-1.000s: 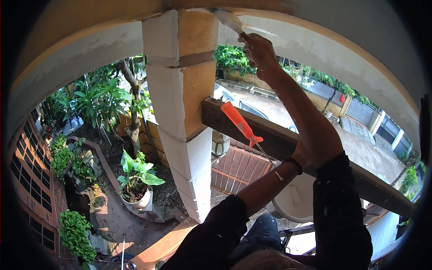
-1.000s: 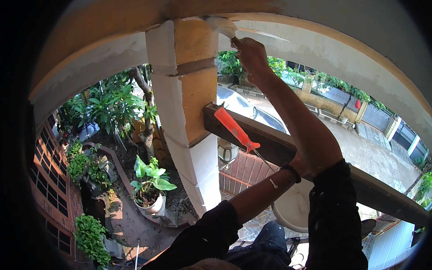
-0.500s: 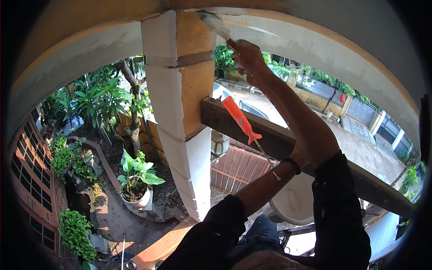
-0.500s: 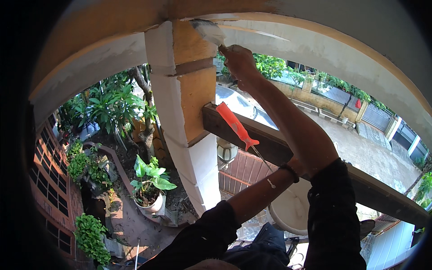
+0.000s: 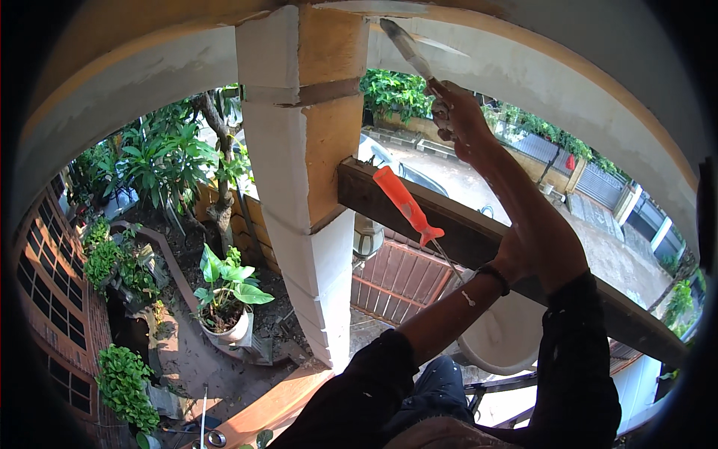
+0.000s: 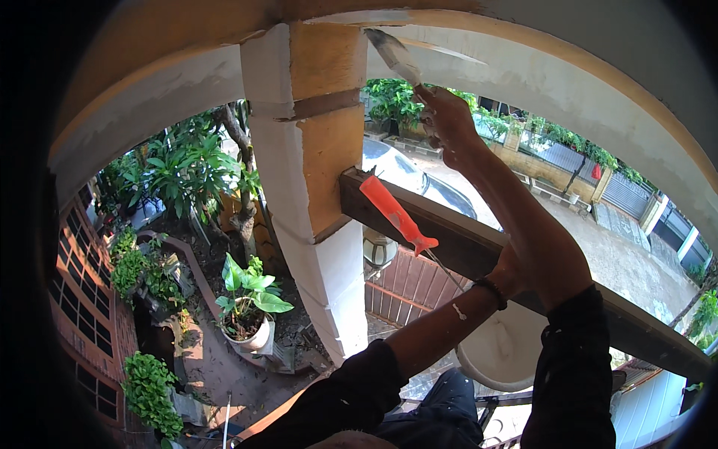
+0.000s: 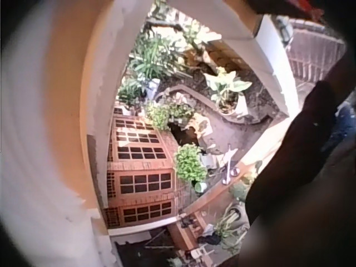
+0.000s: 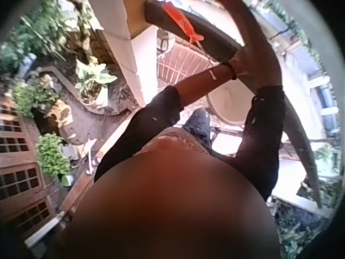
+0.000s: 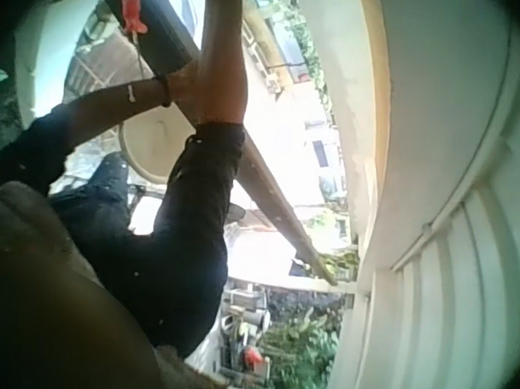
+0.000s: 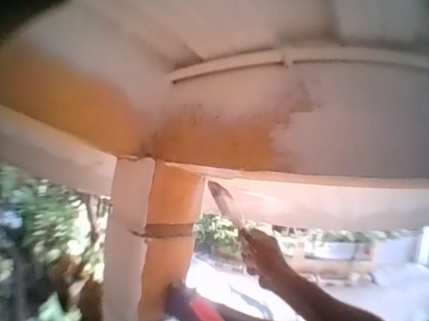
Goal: Painting the underside of a structure while standing on a ladder using a brush and bucket.
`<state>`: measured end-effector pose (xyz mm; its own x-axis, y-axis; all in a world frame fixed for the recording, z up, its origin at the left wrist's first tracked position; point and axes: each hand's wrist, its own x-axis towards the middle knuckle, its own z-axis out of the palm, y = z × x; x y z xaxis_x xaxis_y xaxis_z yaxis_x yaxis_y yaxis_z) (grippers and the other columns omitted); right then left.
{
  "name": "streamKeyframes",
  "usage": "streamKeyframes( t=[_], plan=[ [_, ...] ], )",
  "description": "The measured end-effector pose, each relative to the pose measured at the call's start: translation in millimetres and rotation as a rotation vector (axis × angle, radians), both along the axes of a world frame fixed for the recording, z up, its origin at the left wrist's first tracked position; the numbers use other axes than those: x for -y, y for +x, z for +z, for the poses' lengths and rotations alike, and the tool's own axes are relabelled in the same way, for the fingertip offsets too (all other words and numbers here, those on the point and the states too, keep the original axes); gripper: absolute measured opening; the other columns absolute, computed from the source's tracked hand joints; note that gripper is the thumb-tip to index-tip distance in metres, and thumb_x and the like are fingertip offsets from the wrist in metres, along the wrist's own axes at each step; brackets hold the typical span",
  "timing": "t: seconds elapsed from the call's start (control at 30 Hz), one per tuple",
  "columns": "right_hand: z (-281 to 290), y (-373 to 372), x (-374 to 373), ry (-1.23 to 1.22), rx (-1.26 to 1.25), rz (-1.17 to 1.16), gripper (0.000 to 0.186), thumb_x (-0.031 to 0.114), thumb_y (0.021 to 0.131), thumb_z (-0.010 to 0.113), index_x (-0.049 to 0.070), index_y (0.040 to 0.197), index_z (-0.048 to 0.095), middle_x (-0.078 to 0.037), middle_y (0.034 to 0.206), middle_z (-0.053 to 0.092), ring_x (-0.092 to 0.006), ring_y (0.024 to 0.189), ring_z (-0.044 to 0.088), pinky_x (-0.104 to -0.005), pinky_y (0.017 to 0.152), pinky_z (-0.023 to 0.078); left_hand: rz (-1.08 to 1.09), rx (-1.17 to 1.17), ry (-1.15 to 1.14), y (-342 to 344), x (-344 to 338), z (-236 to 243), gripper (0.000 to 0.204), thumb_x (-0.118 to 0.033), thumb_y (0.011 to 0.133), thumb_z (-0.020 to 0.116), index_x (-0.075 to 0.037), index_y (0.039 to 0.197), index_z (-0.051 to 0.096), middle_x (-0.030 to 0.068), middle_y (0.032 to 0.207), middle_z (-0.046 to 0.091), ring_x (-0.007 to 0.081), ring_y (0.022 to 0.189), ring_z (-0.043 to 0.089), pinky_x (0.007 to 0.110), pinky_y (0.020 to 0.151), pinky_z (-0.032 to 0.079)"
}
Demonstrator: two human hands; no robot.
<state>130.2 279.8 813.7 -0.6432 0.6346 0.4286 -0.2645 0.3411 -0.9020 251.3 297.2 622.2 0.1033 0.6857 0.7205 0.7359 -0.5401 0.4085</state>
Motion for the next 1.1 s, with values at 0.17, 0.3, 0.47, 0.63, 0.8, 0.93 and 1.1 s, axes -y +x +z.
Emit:
streamKeyframes(
  t=[0.17,0.3,0.47,0.63,0.8,0.93,1.1],
  plan=[
    [17,-77,-28,-0.046,0.072,-0.05,0.028,0.04,0.1,0.06,0.013,0.093,0.061,0.01,0.063,0.034,-0.0048,0.049,0.024,-0.0266,0.047,0.018,-0.64,0.863,-0.259,6,0,-14,0.056,-0.044,0.102,0.05,-0.005,0.142,0.041,0.011,0.134,0.057,0.0248,0.125,0.056,0.039,0.105,0.045],
    [29,-99,-46,0.038,0.032,-0.086,0.026,0.038,0.099,0.061,0.013,0.093,0.063,0.008,0.062,0.037,-0.0069,0.049,0.026,-0.0281,0.047,0.02,-1.175,1.645,-0.583,2,21,-4,0.053,-0.036,0.104,0.049,-0.001,0.142,0.039,0.0122,0.128,0.059,0.0222,0.118,0.061,0.036,0.097,0.053],
    [37,-77,-66,0.121,-0.101,-0.075,0.024,0.034,0.1,0.062,0.012,0.092,0.063,0.011,0.06,0.036,-0.0027,0.048,0.027,-0.0258,0.044,0.017,-1.232,1.564,-0.554,5,21,-3,0.052,-0.035,0.103,0.05,-0.002,0.142,0.039,0.0134,0.129,0.058,0.0233,0.118,0.062,0.036,0.097,0.054],
    [8,-78,-34,0.03,-0.093,0.082,0.024,0.035,0.101,0.06,0.012,0.095,0.062,0.011,0.06,0.034,-0.0031,0.046,0.024,-0.0258,0.043,0.017,-0.483,0.515,-0.107,-18,-53,-55,0.065,-0.054,0.106,0.029,-0.005,0.149,0.035,0.0111,0.146,0.049,0.0277,0.132,0.051,0.041,0.11,0.045],
    [18,-69,-57,0.084,-0.053,-0.07,0.026,0.038,0.101,0.059,0.013,0.094,0.061,0.01,0.06,0.033,-0.0042,0.046,0.025,-0.0264,0.045,0.017,-1.19,1.746,-0.763,10,17,2,0.054,-0.041,0.107,0.038,-0.007,0.148,0.035,0.0119,0.145,0.049,0.0294,0.135,0.048,0.045,0.11,0.042],
    [29,-112,-50,0.074,-0.006,0.004,0.026,0.037,0.101,0.059,0.013,0.094,0.061,0.009,0.06,0.034,-0.0048,0.048,0.025,-0.0268,0.045,0.017,-2.005,1.519,-0.485,4,-12,-39,0.055,-0.043,0.107,0.035,-0.006,0.148,0.034,0.0123,0.144,0.05,0.0283,0.134,0.049,0.044,0.11,0.043],
    [24,-72,-61,0.057,-0.087,0.037,0.027,0.039,0.101,0.058,0.013,0.093,0.06,0.011,0.061,0.033,-0.0038,0.048,0.024,-0.0267,0.046,0.017,-1.227,1.475,-0.559,4,-19,-32,0.059,-0.045,0.105,0.043,-0.01,0.15,0.034,0.0132,0.146,0.05,0.0261,0.138,0.045,0.043,0.117,0.034]
  ],
)
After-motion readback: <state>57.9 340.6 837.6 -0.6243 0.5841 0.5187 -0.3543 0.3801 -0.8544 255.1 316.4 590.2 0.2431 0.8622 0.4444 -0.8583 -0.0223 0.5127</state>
